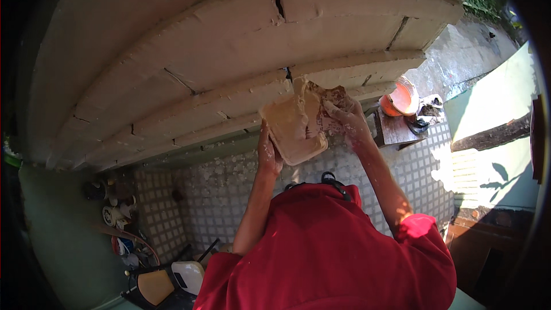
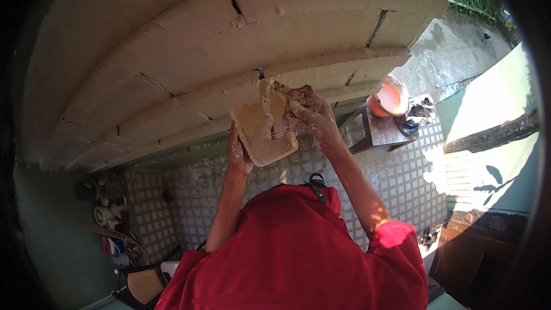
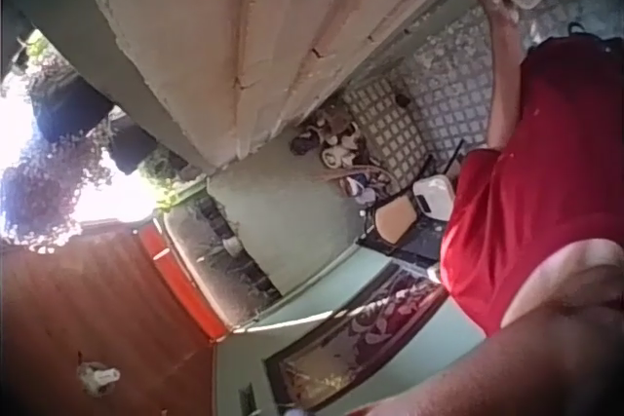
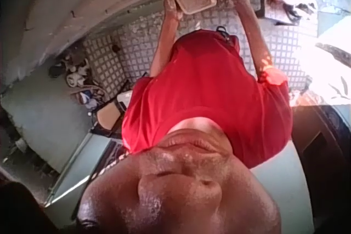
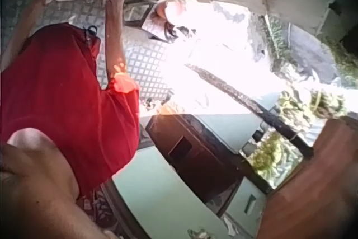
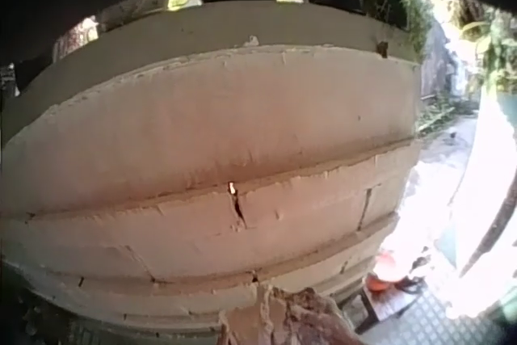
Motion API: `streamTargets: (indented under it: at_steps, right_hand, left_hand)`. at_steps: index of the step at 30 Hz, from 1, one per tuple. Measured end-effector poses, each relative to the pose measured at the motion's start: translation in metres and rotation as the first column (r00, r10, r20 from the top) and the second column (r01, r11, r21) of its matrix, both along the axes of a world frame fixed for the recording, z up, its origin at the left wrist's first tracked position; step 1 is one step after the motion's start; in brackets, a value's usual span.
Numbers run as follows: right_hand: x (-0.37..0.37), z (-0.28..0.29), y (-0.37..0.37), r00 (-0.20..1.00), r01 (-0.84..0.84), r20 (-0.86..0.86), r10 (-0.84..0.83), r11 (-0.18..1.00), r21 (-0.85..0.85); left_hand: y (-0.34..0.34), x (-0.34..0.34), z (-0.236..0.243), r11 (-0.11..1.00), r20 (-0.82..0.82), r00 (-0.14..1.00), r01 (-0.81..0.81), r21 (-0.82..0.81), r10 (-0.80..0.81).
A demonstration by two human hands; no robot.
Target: Applying plaster or mortar to the gaps and surface of a brick wall using a trowel.
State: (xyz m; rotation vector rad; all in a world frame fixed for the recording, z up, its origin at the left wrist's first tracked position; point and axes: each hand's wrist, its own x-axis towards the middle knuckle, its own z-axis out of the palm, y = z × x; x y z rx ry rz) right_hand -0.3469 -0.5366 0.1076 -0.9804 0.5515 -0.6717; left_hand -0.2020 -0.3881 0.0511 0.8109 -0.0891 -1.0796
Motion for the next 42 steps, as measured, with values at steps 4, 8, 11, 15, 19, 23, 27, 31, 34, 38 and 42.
streamTargets:
  at_steps: [4,8,11,15,19,23,27,31,34,38,42]
  right_hand:
    - [0.035,0.002,-0.018,0.953,0.249,0.233,-0.193,0.938,-0.24]
    - [0.091,-0.001,-0.024,0.853,0.519,0.318,-0.414,0.729,-0.445]
    - [0.129,-0.004,-0.011,0.733,0.605,0.256,-0.63,0.431,-0.669]
    - [0.164,0.01,0.024,0.63,0.512,0.161,-0.76,0.251,-0.822]
    - [0.2,0.004,0.038,0.607,0.488,0.101,-0.788,0.269,-0.831]
    - [0.233,0.019,0.066,0.556,0.514,0.046,-0.83,0.3,-0.803]
    - [0.273,0.011,0.092,0.574,0.516,0.106,-0.812,0.258,-0.817]
    - [0.303,0.017,0.13,0.7,0.41,0.011,-0.714,0.389,-0.825]
    - [0.323,0.005,0.145,0.733,0.409,0.097,-0.674,0.322,-0.854]
    - [0.327,0.001,0.155,0.814,0.373,0.139,-0.564,0.324,-0.869]
    - [0.299,-0.011,0.153,0.88,0.313,0.159,-0.448,0.295,-0.903]
  left_hand:
    - [0.002,0.013,-0.016,0.994,0.012,0.994,-0.109,0.005,0.109]
    - [0.021,0.021,-0.021,0.983,0.017,0.983,-0.181,0.03,0.18]
    - [0.047,0.023,-0.028,0.972,-0.025,0.973,-0.227,0.058,0.229]
    - [0.092,0.027,-0.041,0.944,-0.101,0.941,-0.314,0.105,0.324]
    - [0.132,0.033,-0.046,0.919,-0.036,0.925,-0.371,0.133,0.379]
    - [0.166,0.041,-0.054,0.886,-0.017,0.893,-0.444,0.136,0.45]
    - [0.189,0.046,-0.048,0.872,-0.029,0.875,-0.479,0.1,0.484]
    - [0.214,0.043,-0.042,0.858,-0.048,0.858,-0.508,0.072,0.512]
    - [0.227,0.045,-0.048,0.819,0.02,0.822,-0.569,0.071,0.57]
    - [0.237,0.045,-0.042,0.814,-0.037,0.814,-0.576,0.073,0.579]
    - [0.238,0.043,-0.049,0.828,-0.077,0.824,-0.555,0.08,0.561]
